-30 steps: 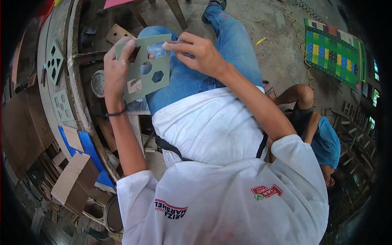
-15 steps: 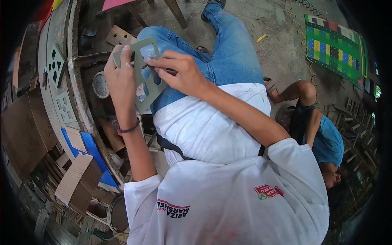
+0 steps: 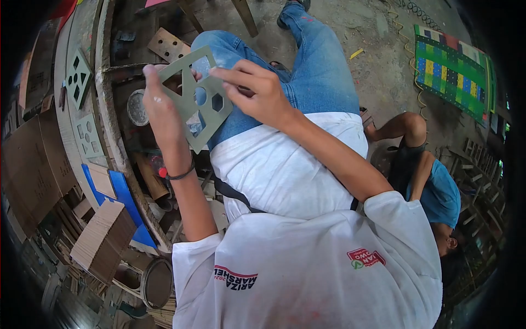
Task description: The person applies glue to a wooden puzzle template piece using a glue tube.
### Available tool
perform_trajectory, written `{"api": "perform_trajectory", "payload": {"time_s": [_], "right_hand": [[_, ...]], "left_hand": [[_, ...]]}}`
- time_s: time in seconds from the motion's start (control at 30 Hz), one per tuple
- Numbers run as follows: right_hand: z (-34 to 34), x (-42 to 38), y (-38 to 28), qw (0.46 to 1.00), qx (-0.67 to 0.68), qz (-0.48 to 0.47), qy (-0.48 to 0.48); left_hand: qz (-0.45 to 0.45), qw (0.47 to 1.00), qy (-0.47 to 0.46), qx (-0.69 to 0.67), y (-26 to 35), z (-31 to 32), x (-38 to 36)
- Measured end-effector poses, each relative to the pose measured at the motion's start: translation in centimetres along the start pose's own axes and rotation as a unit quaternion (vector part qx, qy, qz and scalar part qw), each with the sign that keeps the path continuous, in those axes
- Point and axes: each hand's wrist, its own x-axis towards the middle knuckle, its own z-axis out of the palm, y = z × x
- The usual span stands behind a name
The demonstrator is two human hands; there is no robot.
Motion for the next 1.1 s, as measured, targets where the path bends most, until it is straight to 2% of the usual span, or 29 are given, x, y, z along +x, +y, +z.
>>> {"api": "perform_trajectory", "payload": {"time_s": [0.1,0.17,0.2,0.23,0.3,0.37,0.5,0.63,0.7,0.93,1.0,1.03,1.1], "right_hand": [[1.2,-0.2,-1.1,0.999,0.034,-0.03,-0.031],[1.3,-0.1,0.6,0.999,0.03,-0.036,-0.023],[0.8,0.3,0.6,0.999,0.005,-0.001,-0.032],[0.6,0.4,0.4,0.998,-0.022,0.036,-0.039],[0.5,0.5,-0.4,0.999,0.003,0.038,-0.029],[1.0,0.1,-1.2,0.998,0.031,0.016,-0.052],[0.8,0.8,0.0,0.998,-0.034,0.017,-0.04],[1.2,-0.1,-1.3,0.999,0.015,-0.029,0.0],[-0.3,0.6,0.6,0.994,-0.063,0.053,-0.067],[-1.5,1.5,-2.4,0.998,0.004,0.064,-0.026],[-1.5,1.7,-3.2,0.998,-0.014,0.023,-0.056],[-1.5,1.9,-3.2,0.998,-0.014,0.025,-0.055],[-1.3,2.5,-3.1,0.996,-0.051,-0.036,-0.061]], "left_hand": [[0.036,0.995,0.056,0.073,-0.4,0.0,-0.1],[0.033,0.993,0.076,0.08,-0.4,-0.2,0.3],[0.025,0.991,0.099,0.086,-0.5,-0.5,0.3],[0.025,0.991,0.1,0.087,-0.8,-1.0,0.3],[0.037,0.998,0.046,0.039,-1.1,-1.5,0.5],[0.034,0.996,0.056,0.066,-1.1,-1.0,-0.3],[0.036,0.99,0.102,0.09,-0.8,-0.9,0.3],[0.062,0.984,0.083,0.144,-0.7,-0.9,0.1],[0.082,0.983,0.049,0.154,-0.5,-0.7,0.0],[0.125,0.982,0.047,0.133,-1.4,-0.3,0.3],[0.149,0.977,0.017,0.149,-1.3,-0.4,0.1],[0.149,0.977,0.016,0.149,-1.1,-0.2,0.0],[0.162,0.972,0.031,0.17,-0.8,0.4,-0.3]]}}
